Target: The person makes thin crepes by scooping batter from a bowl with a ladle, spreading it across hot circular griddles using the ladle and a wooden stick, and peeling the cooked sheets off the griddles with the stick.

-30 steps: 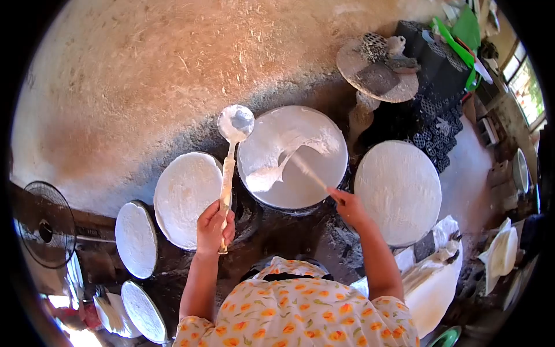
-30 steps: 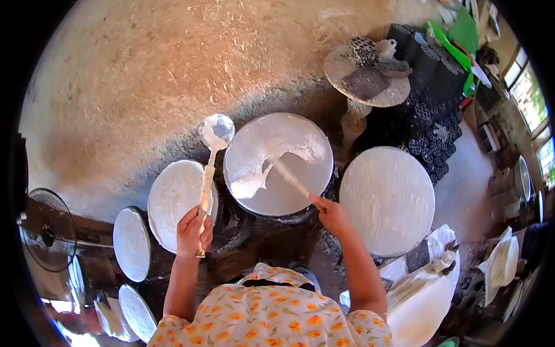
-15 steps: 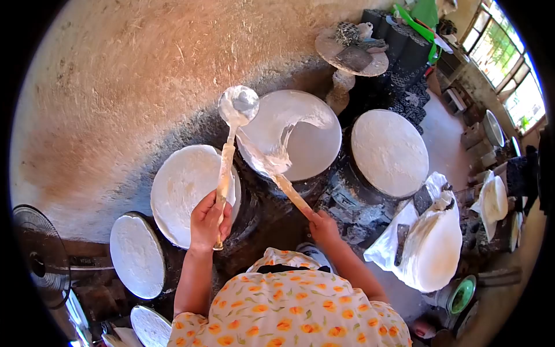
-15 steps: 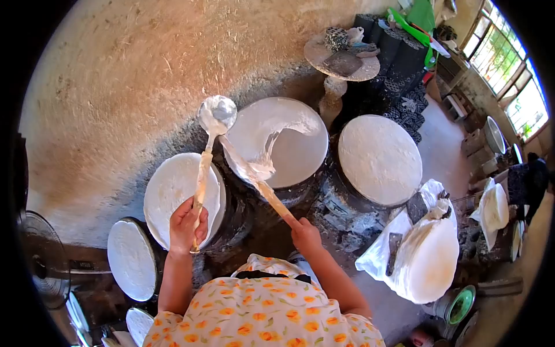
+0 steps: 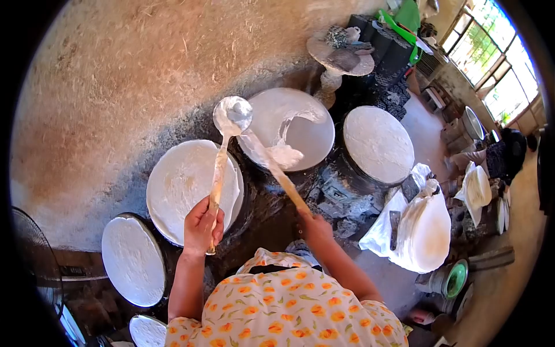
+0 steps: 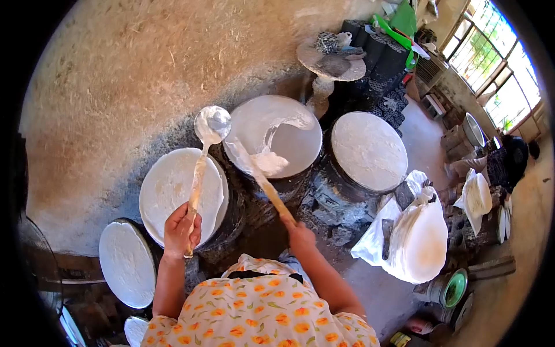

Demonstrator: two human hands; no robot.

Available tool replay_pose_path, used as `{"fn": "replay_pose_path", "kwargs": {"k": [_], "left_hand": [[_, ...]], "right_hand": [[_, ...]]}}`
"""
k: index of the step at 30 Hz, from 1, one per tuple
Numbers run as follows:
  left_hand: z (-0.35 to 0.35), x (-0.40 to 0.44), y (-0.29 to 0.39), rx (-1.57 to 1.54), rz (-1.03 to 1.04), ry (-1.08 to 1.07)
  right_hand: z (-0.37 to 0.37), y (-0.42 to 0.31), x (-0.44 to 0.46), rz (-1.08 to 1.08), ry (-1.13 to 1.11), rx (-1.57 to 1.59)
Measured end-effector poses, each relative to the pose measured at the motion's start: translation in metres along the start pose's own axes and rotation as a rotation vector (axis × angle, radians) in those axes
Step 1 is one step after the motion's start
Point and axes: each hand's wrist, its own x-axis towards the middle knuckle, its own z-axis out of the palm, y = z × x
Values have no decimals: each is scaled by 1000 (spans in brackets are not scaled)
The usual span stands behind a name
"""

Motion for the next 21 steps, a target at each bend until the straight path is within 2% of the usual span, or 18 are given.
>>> {"fn": "replay_pose_path", "kwargs": {"k": [2,5,8,11,13,14,16,20,21], "left_hand": [[-3,2,-1,14,1,-18],[-4,7,-7,39,-6,-46],[8,12,-10,29,-24,-40],[21,18,-10,8,-34,-29],[29,23,-8,10,-31,-36],[31,25,-8,31,-31,-35],[35,29,-8,58,-32,-32],[47,35,-6,80,-9,-14],[52,36,-6,76,-16,25]], "right_hand": [[-9,26,-13,23,12,31],[-15,69,-22,96,45,-96],[-9,91,-6,131,169,-135],[-9,97,18,98,277,64],[-6,100,21,-41,250,411],[-4,105,14,-39,252,416],[0,122,-8,-231,149,175],[-21,143,-13,-96,159,36],[-23,147,9,-94,243,4]]}}
